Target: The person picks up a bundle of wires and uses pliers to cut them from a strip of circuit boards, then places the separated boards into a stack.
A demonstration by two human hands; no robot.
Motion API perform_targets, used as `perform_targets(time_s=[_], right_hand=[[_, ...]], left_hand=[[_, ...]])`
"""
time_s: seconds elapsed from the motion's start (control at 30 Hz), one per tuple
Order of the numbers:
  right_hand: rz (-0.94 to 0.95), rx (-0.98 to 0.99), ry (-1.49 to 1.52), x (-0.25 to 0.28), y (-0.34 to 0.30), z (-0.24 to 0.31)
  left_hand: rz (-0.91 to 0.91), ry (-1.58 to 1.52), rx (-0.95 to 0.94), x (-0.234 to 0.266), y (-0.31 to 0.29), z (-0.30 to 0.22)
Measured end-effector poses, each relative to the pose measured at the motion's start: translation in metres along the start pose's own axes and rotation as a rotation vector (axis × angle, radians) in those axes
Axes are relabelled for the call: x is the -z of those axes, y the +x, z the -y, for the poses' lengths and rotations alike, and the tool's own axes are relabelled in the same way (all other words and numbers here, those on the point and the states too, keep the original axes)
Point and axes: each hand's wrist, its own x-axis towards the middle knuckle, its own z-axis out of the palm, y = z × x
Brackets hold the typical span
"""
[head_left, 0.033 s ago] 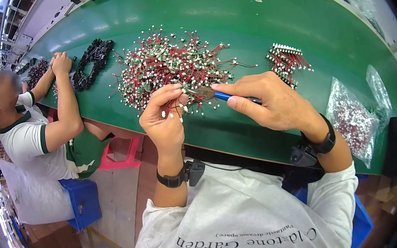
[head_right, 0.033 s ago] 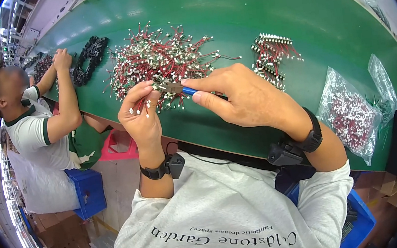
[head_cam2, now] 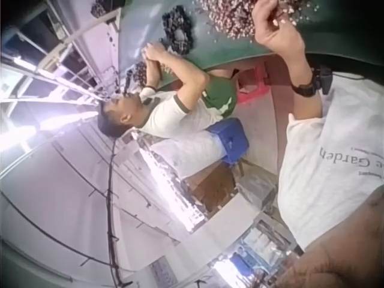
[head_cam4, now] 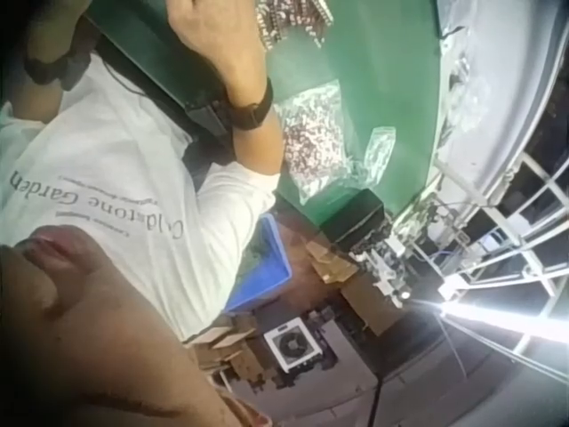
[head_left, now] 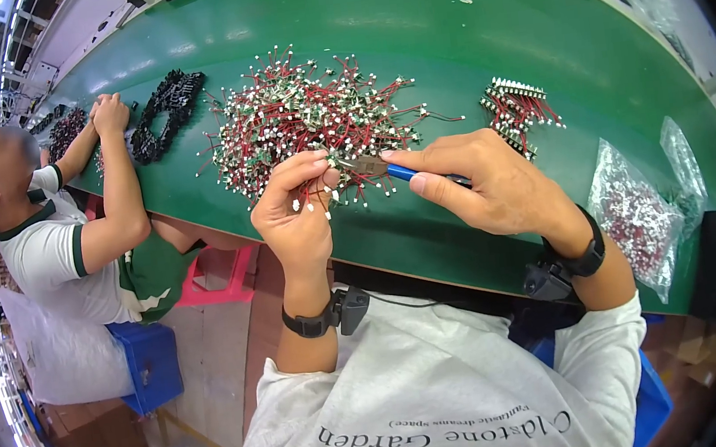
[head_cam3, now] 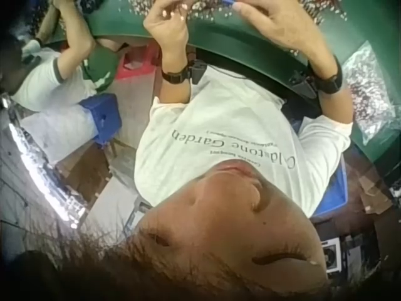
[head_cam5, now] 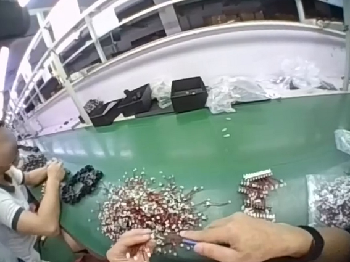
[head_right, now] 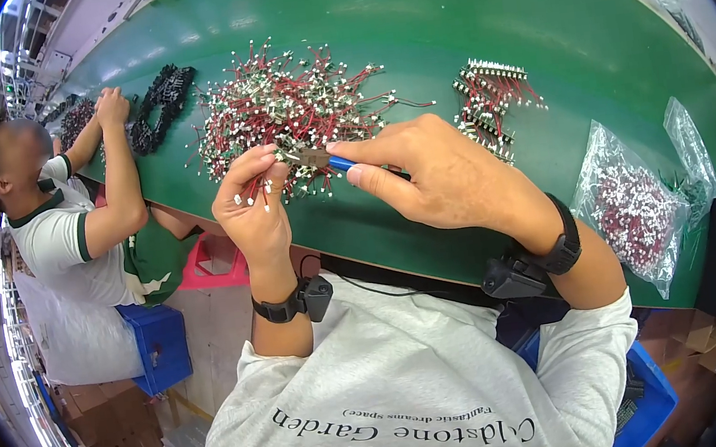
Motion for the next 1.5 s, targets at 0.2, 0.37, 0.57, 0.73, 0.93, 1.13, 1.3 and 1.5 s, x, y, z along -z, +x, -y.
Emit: perform_targets(time_s=[0.2,0.37,0.57,0.73,0.93,1.13,1.3,1.5], right_hand=[[0.199,-0.358,0.374,0.003,0.004,-0.002],[0.114,-0.359,0.562,-0.004,0.01,-0.009],[-0.15,-0.107,-0.37,-0.007,0.043,-0.026],[-0.216,-0.15,-0.375,-0.005,0.035,-0.022],[0.092,-0.137,0.033,0.003,0.036,0.009],[0.009,-0.023,0.054,-0.004,0.032,0.005],[0.058,-0.096,0.029,-0.002,0.032,0.008],[0.034,-0.094,0.04,-0.002,0.03,0.008]], left_hand=[[0.001,-0.225,0.07,0.007,0.001,0.005],[-0.006,-0.625,0.294,0.015,0.008,0.003],[-0.093,-0.47,0.425,0.037,0.01,-0.003],[-0.083,-0.379,0.342,0.034,0.012,-0.002],[-0.065,-0.316,0.14,0.022,0.026,-0.003],[-0.022,-0.244,0.09,0.013,0.032,-0.006],[-0.002,-0.1,0.023,0.018,0.031,0.0],[0.005,-0.067,0.018,0.016,0.032,0.002]])
